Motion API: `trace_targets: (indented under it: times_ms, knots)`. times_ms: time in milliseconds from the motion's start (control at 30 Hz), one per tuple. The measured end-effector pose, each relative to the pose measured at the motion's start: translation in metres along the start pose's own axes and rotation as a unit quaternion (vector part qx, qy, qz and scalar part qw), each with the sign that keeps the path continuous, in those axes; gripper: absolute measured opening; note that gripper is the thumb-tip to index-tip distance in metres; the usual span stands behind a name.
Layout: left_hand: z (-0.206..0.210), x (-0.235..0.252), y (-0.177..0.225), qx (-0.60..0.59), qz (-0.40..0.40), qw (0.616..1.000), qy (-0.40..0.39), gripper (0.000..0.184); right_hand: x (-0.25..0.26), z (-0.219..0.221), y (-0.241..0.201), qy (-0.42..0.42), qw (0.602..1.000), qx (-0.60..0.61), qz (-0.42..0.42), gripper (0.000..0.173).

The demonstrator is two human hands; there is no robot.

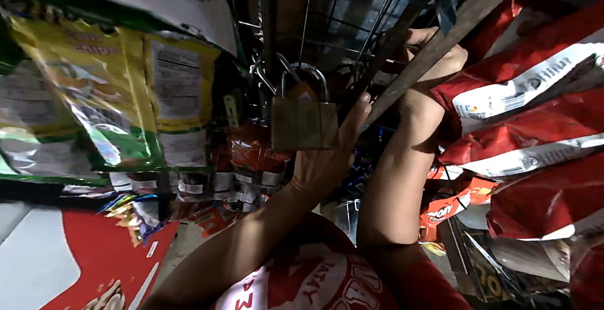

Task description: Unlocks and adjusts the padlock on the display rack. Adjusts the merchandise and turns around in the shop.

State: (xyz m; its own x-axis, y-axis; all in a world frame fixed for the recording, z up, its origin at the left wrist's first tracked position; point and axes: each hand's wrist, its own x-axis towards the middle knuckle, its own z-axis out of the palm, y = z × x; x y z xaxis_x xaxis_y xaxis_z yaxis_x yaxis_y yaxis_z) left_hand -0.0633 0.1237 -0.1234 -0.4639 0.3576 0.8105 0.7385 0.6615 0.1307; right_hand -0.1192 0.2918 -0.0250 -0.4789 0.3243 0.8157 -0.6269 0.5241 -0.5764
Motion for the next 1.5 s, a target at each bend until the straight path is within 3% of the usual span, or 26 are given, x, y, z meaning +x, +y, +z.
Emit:
trace_targets:
  times_ms: [200,400,533,800,967,1067,1200,1267,1400,1500]
  knots:
    - [0.001,-0.002,-0.002,0.014,0.004,1.0,-0.012,0.068,0.001,-0.003,-0.009,-0.023,1.0,-0.013,-0.002,0.006]
    - [-0.001,0.0,-0.004,0.001,0.007,1.0,-0.029,0.072,0.0,-0.008,-0.003,-0.06,0.994,-0.035,-0.079,0.007]
    - [-0.002,0.005,-0.005,-0.024,-0.008,1.0,-0.01,0.062,0.001,-0.002,-0.004,-0.02,0.991,-0.055,-0.117,0.004]
    - [-0.01,0.006,0.001,0.001,-0.021,0.999,-0.042,0.071,-0.004,-0.012,-0.011,-0.099,0.976,-0.182,-0.063,0.011]
    - [-0.017,0.005,0.0,-0.02,-0.001,0.999,-0.042,0.066,-0.017,-0.008,-0.018,-0.046,0.975,-0.202,-0.074,0.015]
    - [-0.024,0.006,0.003,-0.011,-0.006,0.998,-0.067,0.075,-0.019,-0.005,-0.011,-0.022,0.978,-0.177,-0.107,0.017]
    - [-0.026,0.005,0.007,0.002,-0.012,0.996,-0.088,0.08,-0.023,-0.009,-0.026,-0.036,0.987,-0.15,-0.036,0.019]
    - [-0.026,0.005,0.007,0.005,-0.011,0.995,-0.098,0.078,-0.029,-0.006,-0.031,0.004,0.99,-0.136,-0.037,0.015]
    - [-0.025,0.005,0.007,0.01,-0.017,0.993,-0.116,0.08,-0.054,0.009,-0.057,0.078,0.972,-0.216,0.048,0.027]
    - [-0.03,0.004,0.004,0.029,-0.001,0.987,-0.156,0.077,-0.072,0.025,-0.066,0.142,0.977,-0.148,0.062,0.039]
